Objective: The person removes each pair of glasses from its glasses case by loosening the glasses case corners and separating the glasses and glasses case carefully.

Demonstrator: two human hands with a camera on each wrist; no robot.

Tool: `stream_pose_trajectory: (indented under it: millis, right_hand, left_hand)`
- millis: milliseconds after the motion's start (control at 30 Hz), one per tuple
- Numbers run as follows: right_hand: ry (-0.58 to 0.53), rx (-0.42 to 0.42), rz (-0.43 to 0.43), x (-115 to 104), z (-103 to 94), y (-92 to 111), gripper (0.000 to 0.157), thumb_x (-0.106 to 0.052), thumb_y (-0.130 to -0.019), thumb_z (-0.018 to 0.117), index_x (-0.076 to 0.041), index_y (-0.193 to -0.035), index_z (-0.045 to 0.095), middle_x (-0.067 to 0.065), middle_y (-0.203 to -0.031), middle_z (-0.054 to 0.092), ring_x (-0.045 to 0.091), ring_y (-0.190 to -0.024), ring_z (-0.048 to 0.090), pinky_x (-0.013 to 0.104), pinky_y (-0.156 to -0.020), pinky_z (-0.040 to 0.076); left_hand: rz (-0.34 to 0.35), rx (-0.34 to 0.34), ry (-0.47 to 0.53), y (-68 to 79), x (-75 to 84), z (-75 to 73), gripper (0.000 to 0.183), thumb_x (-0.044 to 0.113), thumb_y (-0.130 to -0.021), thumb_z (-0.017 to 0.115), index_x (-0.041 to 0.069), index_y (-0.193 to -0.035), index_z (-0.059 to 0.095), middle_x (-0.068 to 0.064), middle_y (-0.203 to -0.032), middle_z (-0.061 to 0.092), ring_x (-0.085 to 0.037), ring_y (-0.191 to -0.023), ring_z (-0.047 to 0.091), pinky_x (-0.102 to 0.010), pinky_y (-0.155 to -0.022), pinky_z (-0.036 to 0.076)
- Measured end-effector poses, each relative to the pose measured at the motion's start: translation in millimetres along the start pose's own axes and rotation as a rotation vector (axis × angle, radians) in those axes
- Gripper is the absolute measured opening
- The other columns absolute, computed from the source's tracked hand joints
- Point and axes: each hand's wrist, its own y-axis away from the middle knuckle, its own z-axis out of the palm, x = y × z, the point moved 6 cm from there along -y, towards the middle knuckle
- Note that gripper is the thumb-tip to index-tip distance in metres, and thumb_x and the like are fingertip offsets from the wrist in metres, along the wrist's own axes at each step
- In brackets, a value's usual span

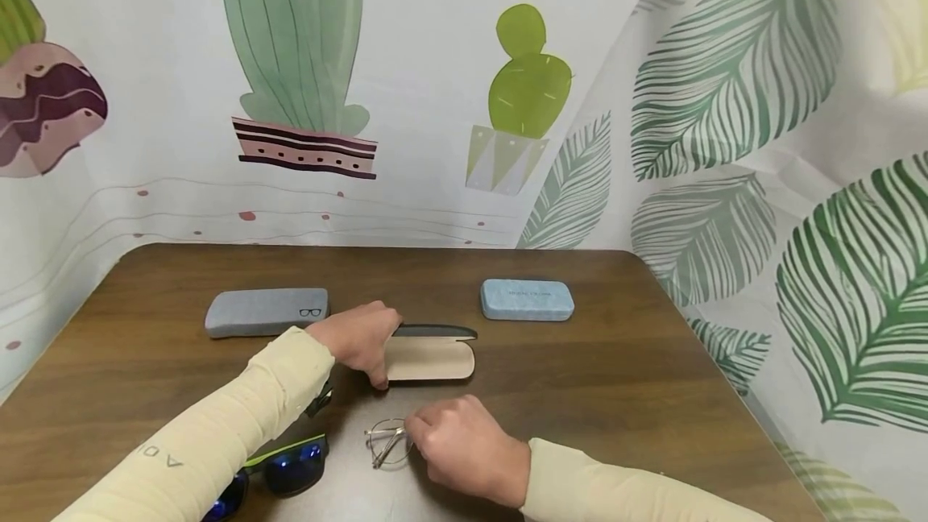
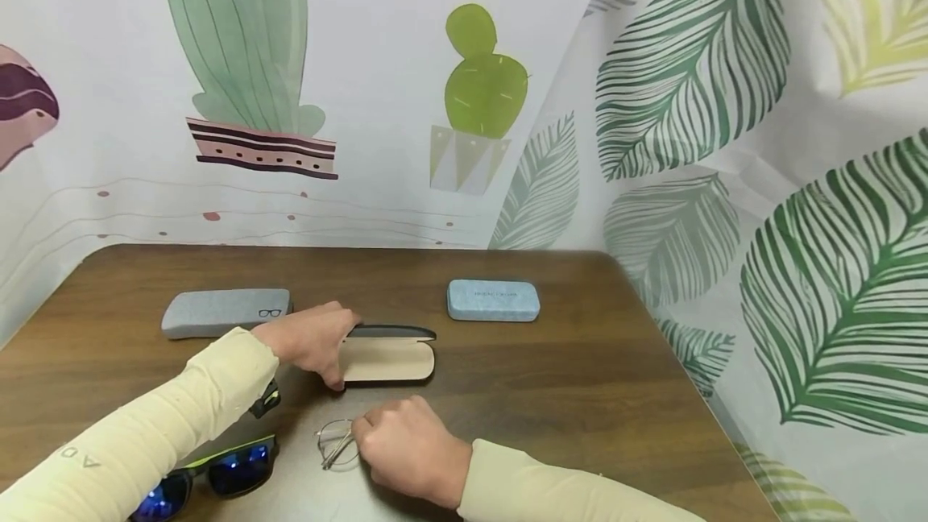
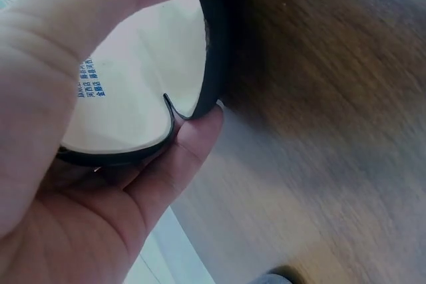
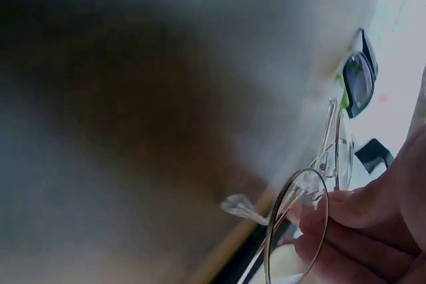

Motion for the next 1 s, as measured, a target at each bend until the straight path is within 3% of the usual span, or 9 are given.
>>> stream_pose_trajectory:
  millis: [200, 333, 433, 500, 567, 633, 733, 1000]
  right_hand:
    - [-0.031, -0.033, -0.037, -6, 6.3, 0, 0.021, -0.008, -0.068, 0.077, -0.021, -0.074, 0.061, -0.012, -0.065, 0.058, 0.005, -0.056, 0.06, 0.022, -0.045, 0.04]
    - [-0.119, 0.062, -0.009, 12, -6.8, -4, 0.019, -0.005, -0.072, 0.074, -0.016, -0.088, 0.07, -0.007, -0.081, 0.07, 0.007, -0.074, 0.07, 0.02, -0.064, 0.057]
    - [-0.256, 0.104, 0.137, 50, -15.4, -11, 0.023, -0.006, -0.085, 0.074, -0.007, -0.108, 0.075, 0.005, -0.105, 0.078, 0.017, -0.1, 0.076, 0.029, -0.09, 0.061]
    - [-0.395, 0.05, 0.302, 83, -9.0, -16, 0.031, -0.013, -0.093, 0.073, -0.003, -0.122, 0.073, 0.011, -0.122, 0.077, 0.025, -0.117, 0.073, 0.038, -0.102, 0.057]
    - [-0.561, -0.062, 0.462, 111, 7.7, -17, 0.038, -0.023, -0.1, 0.068, -0.003, -0.132, 0.069, 0.013, -0.131, 0.073, 0.027, -0.124, 0.069, 0.044, -0.106, 0.054]
    - [-0.697, -0.197, 0.571, 130, 29.8, -14, 0.042, -0.031, -0.104, 0.063, -0.004, -0.137, 0.066, 0.013, -0.136, 0.07, 0.027, -0.126, 0.068, 0.046, -0.106, 0.053]
    - [-0.838, -0.328, 0.622, 143, 53.2, -7, 0.042, -0.033, -0.105, 0.062, -0.005, -0.135, 0.069, 0.011, -0.132, 0.073, 0.025, -0.12, 0.07, 0.045, -0.101, 0.055]
    - [-0.857, -0.355, 0.559, 150, 60.8, -7, 0.034, -0.028, -0.092, 0.08, -0.009, -0.121, 0.078, 0.004, -0.113, 0.079, 0.01, -0.089, 0.067, 0.027, -0.08, 0.054]
  left_hand:
    - [-0.014, 0.007, -0.006, -0.4, -2.7, 1.6, 0.054, 0.024, -0.059, 0.101, 0.007, -0.099, 0.069, -0.001, -0.084, 0.063, -0.017, -0.072, 0.056, -0.034, -0.068, 0.051]
    - [0.013, 0.022, -0.004, -1.4, -1.7, 2.9, 0.052, 0.024, -0.057, 0.101, 0.008, -0.094, 0.069, -0.001, -0.08, 0.063, -0.016, -0.07, 0.056, -0.033, -0.066, 0.051]
    - [0.022, 0.027, 0.001, -1.6, -2.2, 3.4, 0.052, 0.023, -0.057, 0.101, 0.006, -0.094, 0.069, -0.001, -0.079, 0.063, -0.016, -0.068, 0.056, -0.034, -0.066, 0.051]
    - [0.013, 0.027, -0.006, -0.9, -4.0, 3.0, 0.055, 0.024, -0.059, 0.1, 0.004, -0.099, 0.069, -0.002, -0.083, 0.063, -0.017, -0.071, 0.056, -0.035, -0.068, 0.052]
    - [0.003, 0.022, -0.014, 0.4, -5.6, 2.5, 0.058, 0.025, -0.06, 0.1, 0.003, -0.105, 0.069, -0.004, -0.089, 0.063, -0.018, -0.075, 0.057, -0.037, -0.071, 0.052]
    - [0.006, 0.019, -0.024, 1.4, -5.8, 2.5, 0.06, 0.025, -0.061, 0.099, 0.002, -0.108, 0.069, -0.005, -0.093, 0.063, -0.019, -0.077, 0.057, -0.038, -0.074, 0.053]
    - [0.025, 0.021, -0.017, 2.1, -3.7, 3.5, 0.058, 0.023, -0.063, 0.099, 0.002, -0.107, 0.069, -0.006, -0.095, 0.064, -0.02, -0.078, 0.058, -0.038, -0.075, 0.054]
    - [0.058, 0.017, 0.006, 3.2, 0.2, 1.3, 0.042, 0.018, -0.066, 0.096, 0.007, -0.096, 0.069, -0.001, -0.085, 0.065, -0.016, -0.071, 0.06, -0.034, -0.069, 0.053]
